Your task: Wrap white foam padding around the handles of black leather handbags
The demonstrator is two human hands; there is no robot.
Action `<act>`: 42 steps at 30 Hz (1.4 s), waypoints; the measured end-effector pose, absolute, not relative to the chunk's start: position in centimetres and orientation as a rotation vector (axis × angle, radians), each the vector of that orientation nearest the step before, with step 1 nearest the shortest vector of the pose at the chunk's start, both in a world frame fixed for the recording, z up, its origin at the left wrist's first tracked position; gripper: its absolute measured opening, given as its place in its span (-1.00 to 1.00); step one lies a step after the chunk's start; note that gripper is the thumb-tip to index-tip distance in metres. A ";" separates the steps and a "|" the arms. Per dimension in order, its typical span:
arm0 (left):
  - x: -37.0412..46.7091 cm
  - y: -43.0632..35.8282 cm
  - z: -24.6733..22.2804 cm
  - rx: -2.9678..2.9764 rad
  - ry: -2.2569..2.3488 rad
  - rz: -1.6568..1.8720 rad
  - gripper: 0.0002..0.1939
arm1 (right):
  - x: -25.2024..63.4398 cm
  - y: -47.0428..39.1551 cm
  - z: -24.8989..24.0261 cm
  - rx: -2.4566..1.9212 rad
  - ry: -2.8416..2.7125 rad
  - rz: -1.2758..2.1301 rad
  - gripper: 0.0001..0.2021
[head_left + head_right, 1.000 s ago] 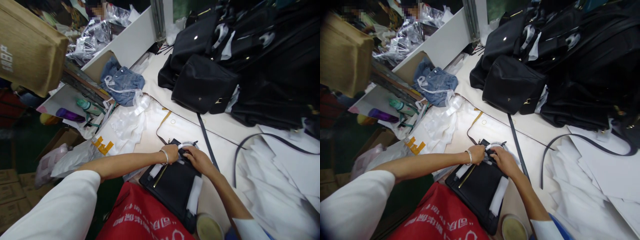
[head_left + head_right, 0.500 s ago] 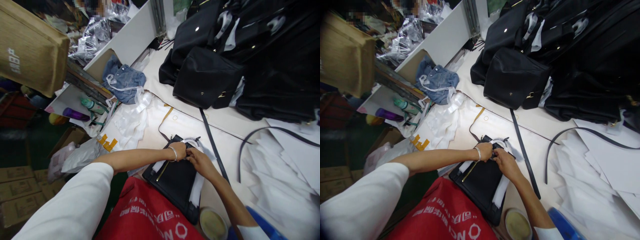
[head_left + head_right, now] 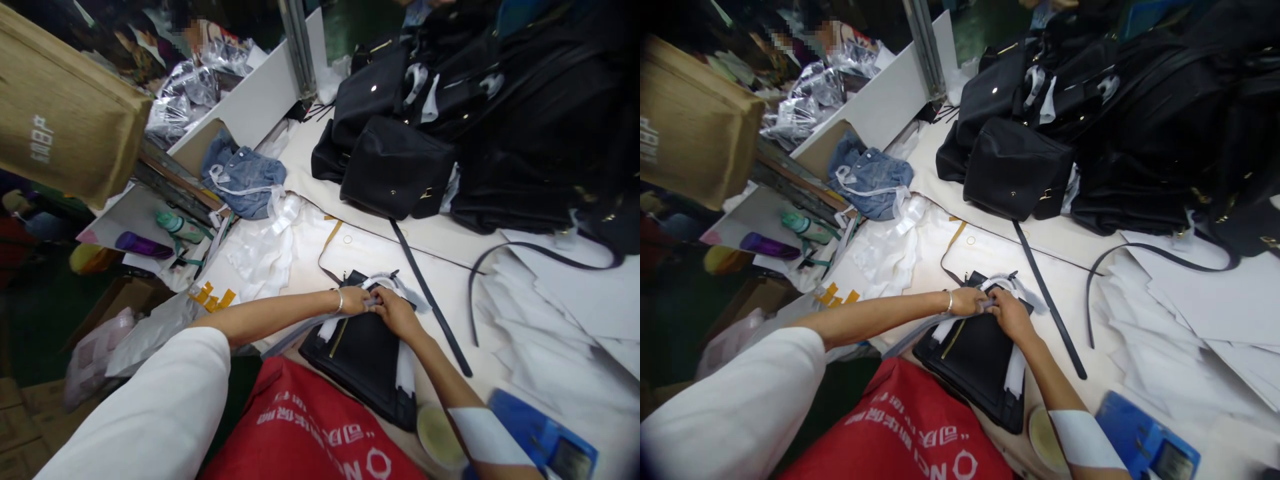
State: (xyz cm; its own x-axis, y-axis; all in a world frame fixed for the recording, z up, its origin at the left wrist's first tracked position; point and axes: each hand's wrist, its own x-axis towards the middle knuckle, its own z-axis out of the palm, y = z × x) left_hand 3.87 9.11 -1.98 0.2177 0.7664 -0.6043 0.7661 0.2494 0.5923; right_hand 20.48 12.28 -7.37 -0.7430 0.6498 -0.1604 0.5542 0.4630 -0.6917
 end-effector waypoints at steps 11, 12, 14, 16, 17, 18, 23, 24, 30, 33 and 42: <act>-9.6 -11.1 -2.0 1.005 1.645 0.451 -0.54 | 19.0 10.7 -7.5 -1.108 -2.685 0.923 -0.77; -10.0 -12.4 -2.4 0.960 1.606 0.429 -0.56 | 18.8 10.8 -7.5 -1.109 -2.691 0.921 -0.77; -10.5 -14.0 -3.1 0.866 1.509 0.393 -0.61 | 18.5 10.8 -7.6 -1.136 -2.698 0.930 -0.76; -10.7 -14.5 -3.3 0.776 1.409 0.372 -0.62 | 18.3 10.9 -7.5 -1.199 -2.698 0.950 -0.75; -10.8 -14.4 -3.1 0.740 1.366 0.368 -0.61 | 18.2 10.9 -7.4 -1.238 -2.694 0.956 -0.74; -11.0 -14.1 -2.7 0.717 1.333 0.369 -0.60 | 18.2 10.9 -7.1 -1.271 -2.689 0.956 -0.73; -11.7 -9.5 2.2 0.508 1.062 0.638 -0.68 | 18.3 8.9 -2.2 -1.476 -2.390 0.769 -0.62; -11.4 -8.1 3.4 0.440 0.998 0.715 -0.73 | 18.1 7.7 -0.7 -1.518 -2.262 0.791 -0.60; -6.5 0.7 6.9 0.257 0.895 0.962 -0.84 | 12.0 -2.0 6.3 -1.071 -1.571 2.009 -0.48; -4.4 4.5 7.0 0.272 0.873 1.024 -0.80 | 9.1 -3.9 6.3 -0.940 -1.314 2.221 -0.52; -4.8 6.9 4.3 0.338 0.893 1.124 -0.90 | 12.4 -1.2 4.5 -1.228 -0.979 2.047 -0.70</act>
State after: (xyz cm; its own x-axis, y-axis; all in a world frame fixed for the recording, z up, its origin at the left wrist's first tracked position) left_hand -4.78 6.94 4.31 0.1428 0.8842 -0.4447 -0.6330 0.4270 0.6457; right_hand 12.41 -1.22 4.53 -0.4280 0.7560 -0.4953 -0.0886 -0.5805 -0.8095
